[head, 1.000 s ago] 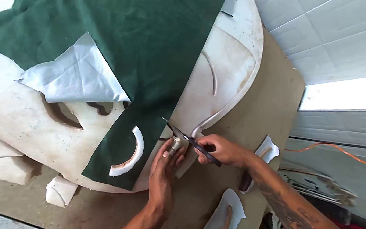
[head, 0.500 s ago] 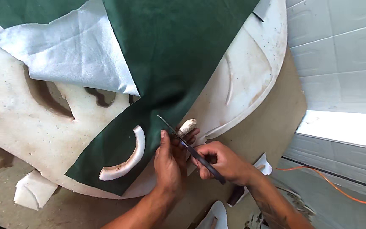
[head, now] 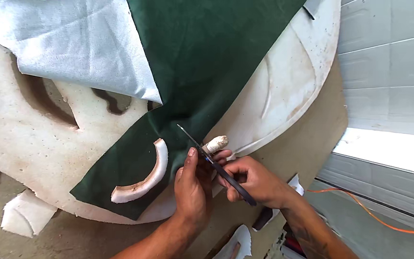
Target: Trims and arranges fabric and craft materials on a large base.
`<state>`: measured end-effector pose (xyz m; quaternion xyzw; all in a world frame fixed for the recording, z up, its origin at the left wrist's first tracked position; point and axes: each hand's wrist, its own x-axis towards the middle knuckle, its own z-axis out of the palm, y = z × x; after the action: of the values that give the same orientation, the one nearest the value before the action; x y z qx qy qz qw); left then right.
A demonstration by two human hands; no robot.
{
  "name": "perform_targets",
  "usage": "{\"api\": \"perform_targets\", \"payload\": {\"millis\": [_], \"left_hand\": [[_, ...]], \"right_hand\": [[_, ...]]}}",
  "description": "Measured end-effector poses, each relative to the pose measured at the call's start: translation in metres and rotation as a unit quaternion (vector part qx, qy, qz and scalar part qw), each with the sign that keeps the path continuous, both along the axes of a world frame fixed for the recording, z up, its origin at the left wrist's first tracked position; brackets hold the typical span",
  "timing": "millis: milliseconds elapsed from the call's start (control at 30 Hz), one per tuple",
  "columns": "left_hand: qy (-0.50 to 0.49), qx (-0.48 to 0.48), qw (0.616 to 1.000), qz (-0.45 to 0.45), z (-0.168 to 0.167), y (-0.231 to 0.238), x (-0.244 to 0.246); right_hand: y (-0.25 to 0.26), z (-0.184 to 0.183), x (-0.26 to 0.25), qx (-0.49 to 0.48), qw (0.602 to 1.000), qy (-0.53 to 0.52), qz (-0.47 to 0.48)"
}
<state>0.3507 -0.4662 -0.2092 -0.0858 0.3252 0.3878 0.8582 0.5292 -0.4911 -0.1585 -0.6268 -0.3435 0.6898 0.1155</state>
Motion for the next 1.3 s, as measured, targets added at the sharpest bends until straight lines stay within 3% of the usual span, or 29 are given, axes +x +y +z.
{"api": "perform_targets", "payload": {"millis": [100, 333, 533, 1000, 1167, 1300], "left_hand": [[-0.058, -0.032, 0.997, 0.041, 0.003, 0.005, 0.005], [-0.05, -0.062, 0.994, 0.078, 0.0, 0.009, 0.003], [0.037, -0.053, 0.998, 0.012, -0.004, 0.0, 0.002], [0.106, -0.036, 0.993, 0.028, -0.002, -0.004, 0.006], [0.082, 0.033, 0.996, -0.024, -0.004, -0.007, -0.004], [0.081, 0.207, 0.955, -0.195, 0.008, -0.016, -0.049]], "right_hand": [[-0.006, 0.001, 0.005, -0.001, 1.0, 0.011, -0.009], [-0.007, -0.005, -0.002, 0.004, 0.999, 0.034, -0.023], [0.02, -0.005, -0.014, 0.009, 1.0, 0.013, 0.001], [0.072, 0.012, -0.025, 0.089, 0.995, -0.01, 0.034], [0.064, 0.023, -0.024, 0.086, 0.99, -0.034, 0.104], [0.03, 0.039, -0.019, 0.102, 0.987, -0.069, 0.107]]}}
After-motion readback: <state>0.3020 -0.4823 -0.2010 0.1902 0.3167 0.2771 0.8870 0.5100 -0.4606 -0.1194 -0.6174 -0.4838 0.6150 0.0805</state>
